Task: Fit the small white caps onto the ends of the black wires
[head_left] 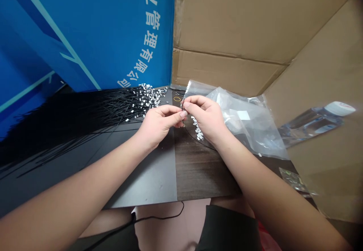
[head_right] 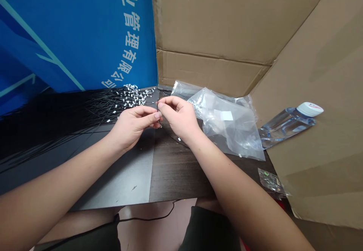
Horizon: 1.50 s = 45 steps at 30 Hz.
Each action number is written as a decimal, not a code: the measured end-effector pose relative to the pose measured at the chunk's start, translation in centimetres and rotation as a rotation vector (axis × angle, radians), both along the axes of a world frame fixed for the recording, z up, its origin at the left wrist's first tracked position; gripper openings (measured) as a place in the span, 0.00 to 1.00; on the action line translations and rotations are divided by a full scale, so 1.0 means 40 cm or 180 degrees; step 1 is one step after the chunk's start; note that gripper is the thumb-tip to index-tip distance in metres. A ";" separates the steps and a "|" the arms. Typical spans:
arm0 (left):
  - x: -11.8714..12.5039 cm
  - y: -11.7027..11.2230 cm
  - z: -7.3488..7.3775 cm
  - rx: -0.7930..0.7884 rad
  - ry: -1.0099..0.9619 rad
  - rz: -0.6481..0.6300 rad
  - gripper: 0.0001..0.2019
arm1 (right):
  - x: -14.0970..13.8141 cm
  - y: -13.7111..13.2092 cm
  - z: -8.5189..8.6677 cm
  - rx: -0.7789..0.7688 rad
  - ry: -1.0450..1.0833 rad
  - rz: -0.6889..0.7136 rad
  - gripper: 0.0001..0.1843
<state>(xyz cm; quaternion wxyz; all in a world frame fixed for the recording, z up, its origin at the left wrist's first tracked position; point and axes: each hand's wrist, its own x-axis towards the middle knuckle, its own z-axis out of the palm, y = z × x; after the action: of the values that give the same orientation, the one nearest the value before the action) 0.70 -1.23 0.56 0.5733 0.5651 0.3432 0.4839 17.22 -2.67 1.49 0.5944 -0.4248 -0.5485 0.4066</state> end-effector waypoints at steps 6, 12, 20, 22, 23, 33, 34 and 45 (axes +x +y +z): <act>-0.010 0.012 0.010 -0.0166 -0.0496 0.0100 0.16 | 0.016 -0.003 0.014 -0.0198 -0.0813 0.0649 0.18; -0.040 0.049 0.026 -0.0110 -0.0764 0.0533 0.18 | 0.026 -0.025 0.035 -0.0741 -0.1328 0.0709 0.19; -0.060 0.103 0.003 -0.0224 -0.0634 0.1263 0.15 | 0.111 0.029 0.319 0.0328 -0.3722 -0.1344 0.13; -0.058 0.106 -0.001 -0.0134 -0.0558 0.1268 0.12 | 0.147 0.102 0.353 0.0222 -0.4071 -0.1495 0.12; -0.057 0.105 -0.003 -0.0085 -0.0511 0.1254 0.11 | 0.167 0.140 0.352 0.0098 -0.4239 -0.1540 0.12; -0.058 0.107 -0.012 0.0043 -0.0365 0.1287 0.08 | 0.187 0.272 0.113 0.0106 -0.4778 -0.1583 0.14; -0.059 0.108 -0.012 0.0042 -0.0351 0.1306 0.07 | 0.156 0.285 0.100 0.0114 -0.4779 -0.1305 0.12; -0.067 0.119 -0.019 0.0019 -0.0268 0.1418 0.08 | -0.026 0.448 0.028 -0.1018 -0.5148 -0.0500 0.22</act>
<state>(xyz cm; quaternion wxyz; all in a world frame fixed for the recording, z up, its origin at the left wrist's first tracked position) -1.97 3.55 -0.20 0.4644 0.4563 0.4338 0.6228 16.18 15.27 2.61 -0.0246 -0.7027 -0.7110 0.0059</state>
